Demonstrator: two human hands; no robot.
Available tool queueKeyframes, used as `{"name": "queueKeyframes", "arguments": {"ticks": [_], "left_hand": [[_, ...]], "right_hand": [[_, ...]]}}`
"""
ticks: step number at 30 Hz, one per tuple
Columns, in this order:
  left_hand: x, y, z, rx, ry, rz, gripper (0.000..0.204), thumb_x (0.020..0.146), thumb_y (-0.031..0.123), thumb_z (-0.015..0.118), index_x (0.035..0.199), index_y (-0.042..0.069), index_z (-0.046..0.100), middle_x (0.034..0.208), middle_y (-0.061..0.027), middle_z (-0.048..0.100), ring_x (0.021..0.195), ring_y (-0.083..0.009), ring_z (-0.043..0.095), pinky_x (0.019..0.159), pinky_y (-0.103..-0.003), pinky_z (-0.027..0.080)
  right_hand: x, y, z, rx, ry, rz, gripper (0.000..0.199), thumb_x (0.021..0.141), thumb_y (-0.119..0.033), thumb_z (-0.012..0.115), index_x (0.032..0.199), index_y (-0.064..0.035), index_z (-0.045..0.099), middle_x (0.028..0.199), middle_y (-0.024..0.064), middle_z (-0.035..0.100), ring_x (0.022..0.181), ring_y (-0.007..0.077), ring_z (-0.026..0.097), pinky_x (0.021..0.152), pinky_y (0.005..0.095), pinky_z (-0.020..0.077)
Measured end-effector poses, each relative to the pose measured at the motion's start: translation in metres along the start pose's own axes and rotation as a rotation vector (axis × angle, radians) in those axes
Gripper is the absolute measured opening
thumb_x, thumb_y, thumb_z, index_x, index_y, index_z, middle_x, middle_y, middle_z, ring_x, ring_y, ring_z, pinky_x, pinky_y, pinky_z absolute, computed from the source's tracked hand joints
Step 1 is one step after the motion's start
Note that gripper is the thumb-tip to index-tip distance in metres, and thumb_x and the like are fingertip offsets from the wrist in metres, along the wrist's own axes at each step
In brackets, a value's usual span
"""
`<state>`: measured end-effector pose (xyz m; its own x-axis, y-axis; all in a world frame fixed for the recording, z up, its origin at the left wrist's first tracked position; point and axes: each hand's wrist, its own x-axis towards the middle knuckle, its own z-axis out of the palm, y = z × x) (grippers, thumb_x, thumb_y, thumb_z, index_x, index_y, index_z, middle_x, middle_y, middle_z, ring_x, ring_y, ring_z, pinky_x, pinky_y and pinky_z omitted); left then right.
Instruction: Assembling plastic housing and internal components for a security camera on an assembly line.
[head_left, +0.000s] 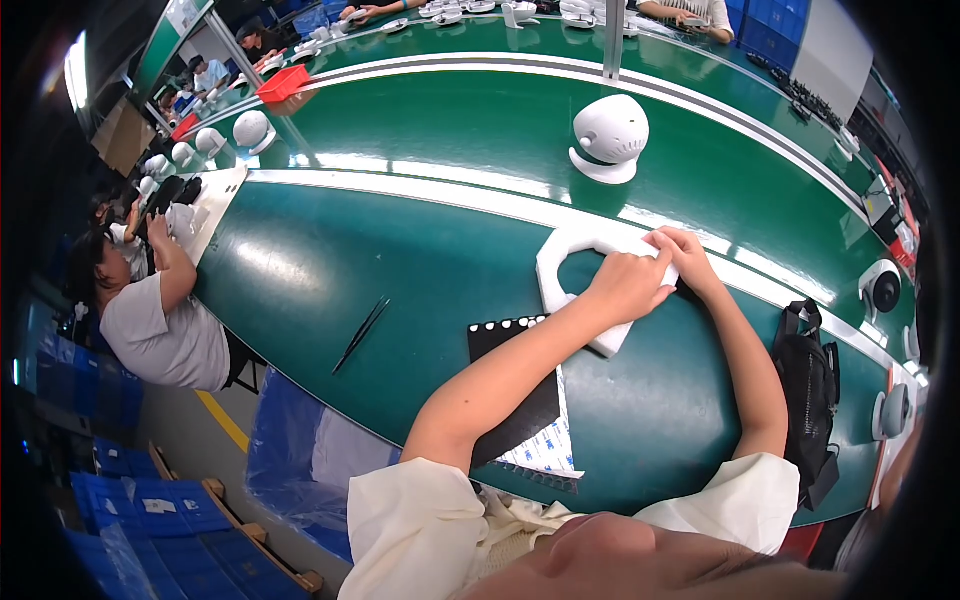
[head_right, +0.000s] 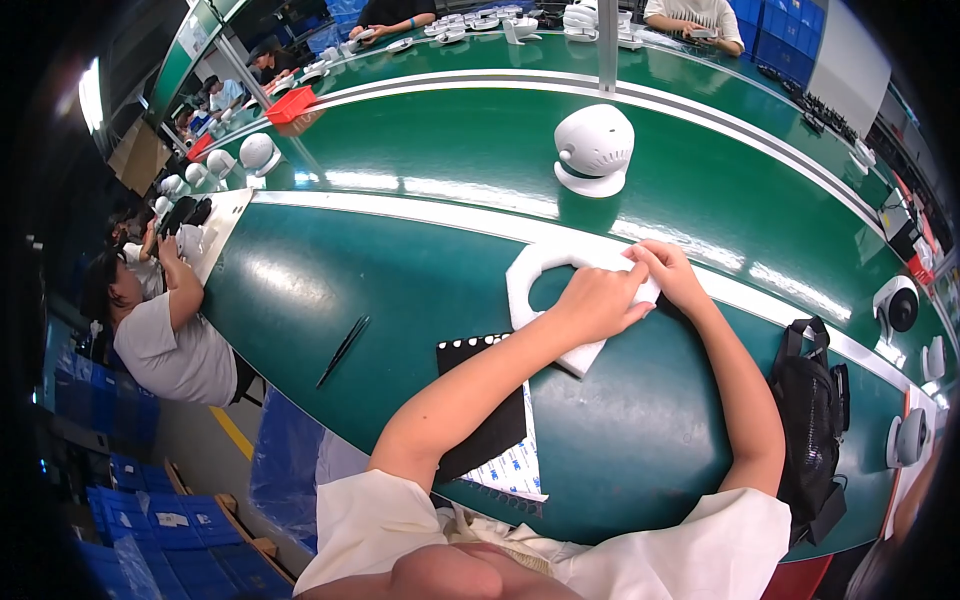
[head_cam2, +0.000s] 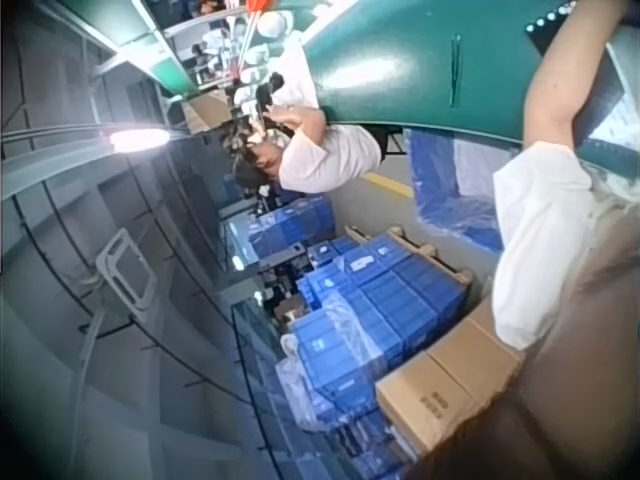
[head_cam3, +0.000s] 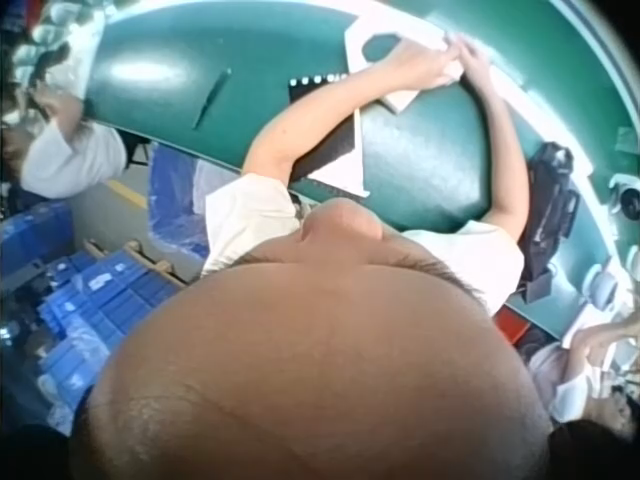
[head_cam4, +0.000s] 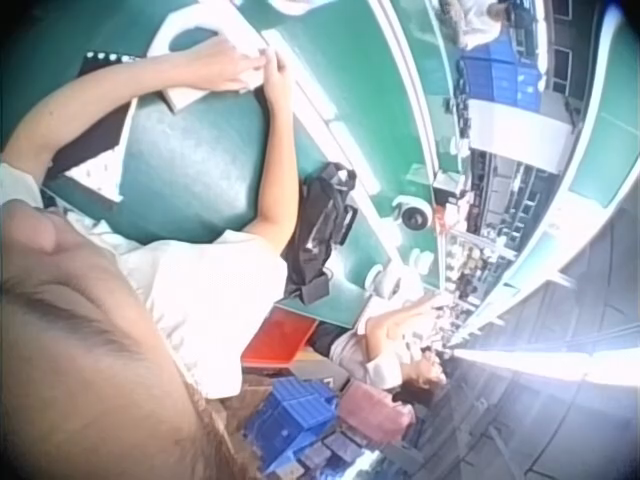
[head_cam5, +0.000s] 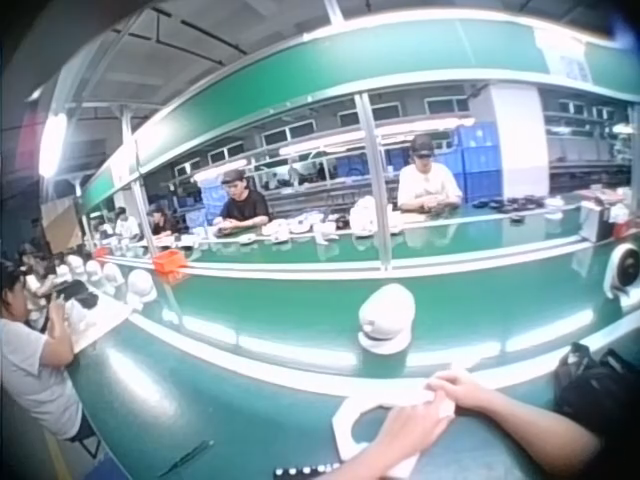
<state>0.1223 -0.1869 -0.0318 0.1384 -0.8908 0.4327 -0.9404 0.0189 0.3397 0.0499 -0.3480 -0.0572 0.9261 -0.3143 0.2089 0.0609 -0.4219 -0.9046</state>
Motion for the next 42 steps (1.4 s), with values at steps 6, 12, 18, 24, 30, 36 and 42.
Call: {"name": "queueKeyframes", "arguments": {"ticks": [6,12,18,24,30,36,42], "left_hand": [[0.0006,0.0010,-0.0015,0.006,-0.021,-0.009,0.048,0.076,0.028,0.061,0.107,-0.002,0.042,0.065,-0.0115,0.060,0.058,-0.0279,0.060,0.050,-0.037,0.045],[0.0005,0.0003,-0.0004,0.001,-0.013,-0.005,0.047,0.076,0.028,0.061,0.107,-0.002,0.042,0.066,-0.0115,0.061,0.058,-0.0276,0.060,0.050,-0.038,0.045],[0.0006,0.0009,-0.0014,0.001,-0.002,0.003,0.049,0.076,0.028,0.061,0.108,-0.003,0.042,0.065,-0.0115,0.060,0.058,-0.0274,0.060,0.049,-0.037,0.045],[0.0001,0.0006,-0.0020,-0.004,0.006,0.008,0.050,0.075,0.028,0.061,0.109,-0.004,0.042,0.064,-0.0115,0.060,0.057,-0.0276,0.060,0.048,-0.037,0.045],[-0.0001,0.0010,-0.0023,-0.001,0.006,0.008,0.049,0.075,0.028,0.061,0.108,-0.004,0.042,0.064,-0.0115,0.060,0.057,-0.0278,0.060,0.048,-0.037,0.045],[0.0001,0.0012,-0.0024,-0.002,0.003,0.007,0.050,0.075,0.028,0.061,0.108,-0.004,0.042,0.064,-0.0116,0.060,0.058,-0.0277,0.060,0.049,-0.037,0.045],[0.0010,-0.0002,-0.0020,0.000,0.001,0.005,0.050,0.076,0.028,0.061,0.109,-0.004,0.042,0.064,-0.0118,0.060,0.058,-0.0280,0.060,0.049,-0.037,0.045]], "right_hand": [[-0.0011,-0.0010,-0.0001,0.021,-0.004,0.024,0.026,0.087,-0.020,0.048,0.086,0.0015,0.061,0.073,0.0015,0.057,0.067,0.0065,0.049,0.060,0.0215,0.0399],[-0.0014,-0.0019,0.0003,0.029,-0.004,0.035,0.026,0.087,-0.021,0.048,0.086,0.0013,0.061,0.074,0.0012,0.057,0.068,0.0062,0.049,0.061,0.0214,0.0399],[-0.0013,-0.0012,0.0001,0.032,-0.003,0.021,0.026,0.088,-0.021,0.047,0.086,0.0016,0.061,0.075,0.0011,0.057,0.069,0.0063,0.049,0.062,0.0214,0.0397],[-0.0015,-0.0034,0.0008,0.050,-0.010,0.044,0.027,0.088,-0.021,0.047,0.086,0.0019,0.061,0.073,0.0011,0.056,0.068,0.0064,0.049,0.061,0.0215,0.0396],[-0.0012,-0.0034,0.0011,0.026,-0.007,0.023,0.027,0.088,-0.021,0.047,0.086,0.0016,0.061,0.072,0.0012,0.057,0.067,0.0062,0.048,0.061,0.0214,0.0395],[-0.0014,-0.0022,0.0012,0.023,0.003,0.028,0.026,0.088,-0.021,0.047,0.085,0.0010,0.061,0.072,0.0013,0.057,0.067,0.0061,0.048,0.060,0.0214,0.0396],[0.0000,-0.0046,0.0012,0.014,0.003,0.011,0.026,0.087,-0.021,0.047,0.085,0.0012,0.061,0.072,0.0017,0.057,0.066,0.0063,0.048,0.060,0.0214,0.0396]]}}
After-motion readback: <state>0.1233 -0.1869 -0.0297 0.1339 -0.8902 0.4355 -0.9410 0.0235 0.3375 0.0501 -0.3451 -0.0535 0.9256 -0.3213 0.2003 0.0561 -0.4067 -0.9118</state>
